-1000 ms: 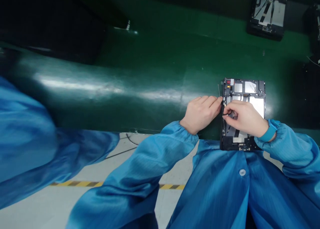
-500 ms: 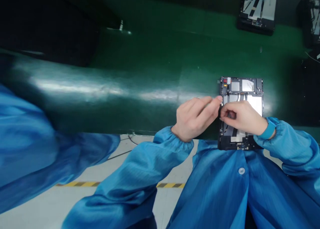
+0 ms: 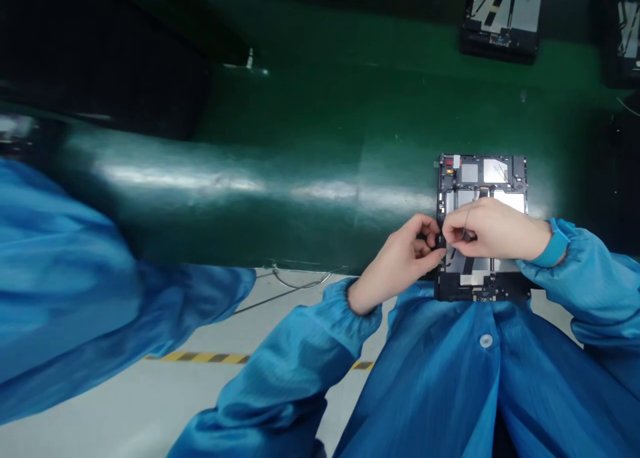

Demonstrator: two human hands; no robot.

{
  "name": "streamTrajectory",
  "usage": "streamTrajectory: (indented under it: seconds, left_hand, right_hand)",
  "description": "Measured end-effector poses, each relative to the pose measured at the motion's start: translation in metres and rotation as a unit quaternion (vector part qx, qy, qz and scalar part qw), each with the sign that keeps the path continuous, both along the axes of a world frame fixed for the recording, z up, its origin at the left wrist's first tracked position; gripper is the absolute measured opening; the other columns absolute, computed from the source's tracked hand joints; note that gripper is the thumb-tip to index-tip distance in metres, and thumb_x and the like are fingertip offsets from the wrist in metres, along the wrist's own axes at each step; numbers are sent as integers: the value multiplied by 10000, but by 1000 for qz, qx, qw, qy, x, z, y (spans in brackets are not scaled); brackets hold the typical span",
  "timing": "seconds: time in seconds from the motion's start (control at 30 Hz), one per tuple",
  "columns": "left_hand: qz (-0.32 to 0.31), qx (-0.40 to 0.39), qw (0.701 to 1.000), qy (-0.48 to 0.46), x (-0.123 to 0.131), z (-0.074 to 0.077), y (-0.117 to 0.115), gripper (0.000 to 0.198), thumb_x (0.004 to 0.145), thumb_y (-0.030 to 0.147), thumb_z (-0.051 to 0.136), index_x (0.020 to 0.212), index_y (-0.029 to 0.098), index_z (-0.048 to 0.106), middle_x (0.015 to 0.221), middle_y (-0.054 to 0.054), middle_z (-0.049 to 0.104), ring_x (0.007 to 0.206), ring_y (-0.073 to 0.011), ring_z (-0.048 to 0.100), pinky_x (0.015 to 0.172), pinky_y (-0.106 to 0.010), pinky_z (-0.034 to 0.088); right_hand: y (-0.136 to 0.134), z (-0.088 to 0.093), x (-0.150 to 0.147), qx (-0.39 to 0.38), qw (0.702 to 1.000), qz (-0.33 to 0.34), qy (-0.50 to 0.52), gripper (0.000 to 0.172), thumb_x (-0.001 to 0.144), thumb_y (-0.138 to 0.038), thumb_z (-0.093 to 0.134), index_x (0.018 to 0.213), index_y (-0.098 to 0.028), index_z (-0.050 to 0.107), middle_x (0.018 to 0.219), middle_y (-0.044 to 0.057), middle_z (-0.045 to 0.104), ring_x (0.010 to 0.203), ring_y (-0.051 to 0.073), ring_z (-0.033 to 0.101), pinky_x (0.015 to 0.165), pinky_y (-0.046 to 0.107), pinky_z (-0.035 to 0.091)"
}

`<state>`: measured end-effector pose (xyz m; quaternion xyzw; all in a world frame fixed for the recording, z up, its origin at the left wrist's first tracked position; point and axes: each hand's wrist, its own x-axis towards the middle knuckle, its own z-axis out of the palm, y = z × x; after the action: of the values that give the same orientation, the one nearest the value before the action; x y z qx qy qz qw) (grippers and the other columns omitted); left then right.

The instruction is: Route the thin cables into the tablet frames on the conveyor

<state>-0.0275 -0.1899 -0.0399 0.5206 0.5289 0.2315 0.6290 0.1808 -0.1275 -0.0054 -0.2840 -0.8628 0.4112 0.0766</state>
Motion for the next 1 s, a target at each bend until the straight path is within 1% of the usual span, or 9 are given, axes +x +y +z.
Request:
streamTrajectory:
  seconds: [0.1, 0.2, 0.37, 0.5, 0.67, 0.77, 0.87, 1.0]
  left_hand:
    - [19, -37, 999, -25, 1, 0, -1, 311, 783, 267, 729, 986, 209, 500, 801, 70, 513, 513, -68, 566, 472, -211, 474]
    - [38, -67, 996, -49, 3, 1, -2, 312, 771, 269, 728, 948, 211, 478, 770, 89, 491, 467, -69, 565, 448, -229, 493]
    - [71, -78, 993, -44, 9, 3, -3, 313, 718, 221, 721, 900, 213, 466, 730, 106, 475, 442, -49, 524, 409, -208, 482]
    - [89, -92, 991, -37, 13, 4, -2, 297, 701, 188, 673, 876, 227, 437, 644, 133, 451, 365, -47, 477, 344, -189, 416]
    - [93, -101, 990, -41, 16, 4, 4, 282, 697, 157, 646, 843, 237, 417, 563, 148, 437, 324, -54, 455, 322, -178, 364]
    - [99, -82, 991, -29, 16, 3, 11, 283, 694, 143, 655, 826, 235, 422, 548, 143, 445, 337, -56, 459, 327, -174, 355]
    - [92, -53, 994, -32, 15, 2, 17, 280, 709, 145, 681, 824, 227, 439, 558, 133, 459, 376, -50, 469, 362, -166, 376]
    - [74, -35, 995, -56, 12, 0, 21, 252, 772, 178, 678, 836, 224, 438, 570, 128, 472, 390, -42, 453, 392, -163, 371]
  right_hand:
    - [1, -10, -2, 62, 997, -19, 30, 158, 877, -52, 592, 877, -197, 656, 826, 6, 679, 752, 141, 581, 704, 264, 393]
    - [1, -20, -4, 105, 993, -19, 56, 162, 937, -74, 566, 926, -202, 664, 852, 19, 684, 785, 157, 587, 739, 286, 410]
    - [2, -27, -2, 140, 988, -23, 55, 172, 980, -95, 536, 937, -197, 668, 875, 34, 683, 809, 171, 584, 764, 306, 427]
    - [6, -29, 0, 125, 990, -32, 51, 163, 986, -102, 542, 930, -194, 664, 892, 43, 687, 837, 179, 592, 781, 311, 443]
    - [8, -29, 0, 96, 992, -48, 63, 154, 984, -106, 549, 925, -191, 664, 906, 59, 695, 865, 196, 605, 798, 322, 459]
    - [9, -29, -1, 85, 993, -55, 62, 167, 971, -83, 545, 915, -192, 658, 901, 58, 695, 861, 196, 604, 797, 317, 449]
    - [11, -30, -2, 74, 993, -64, 62, 153, 956, -78, 571, 898, -195, 651, 892, 51, 690, 858, 192, 598, 791, 306, 437]
    - [12, -31, -4, 70, 993, -68, 60, 152, 954, -72, 573, 890, -189, 646, 884, 47, 684, 853, 184, 591, 794, 300, 427]
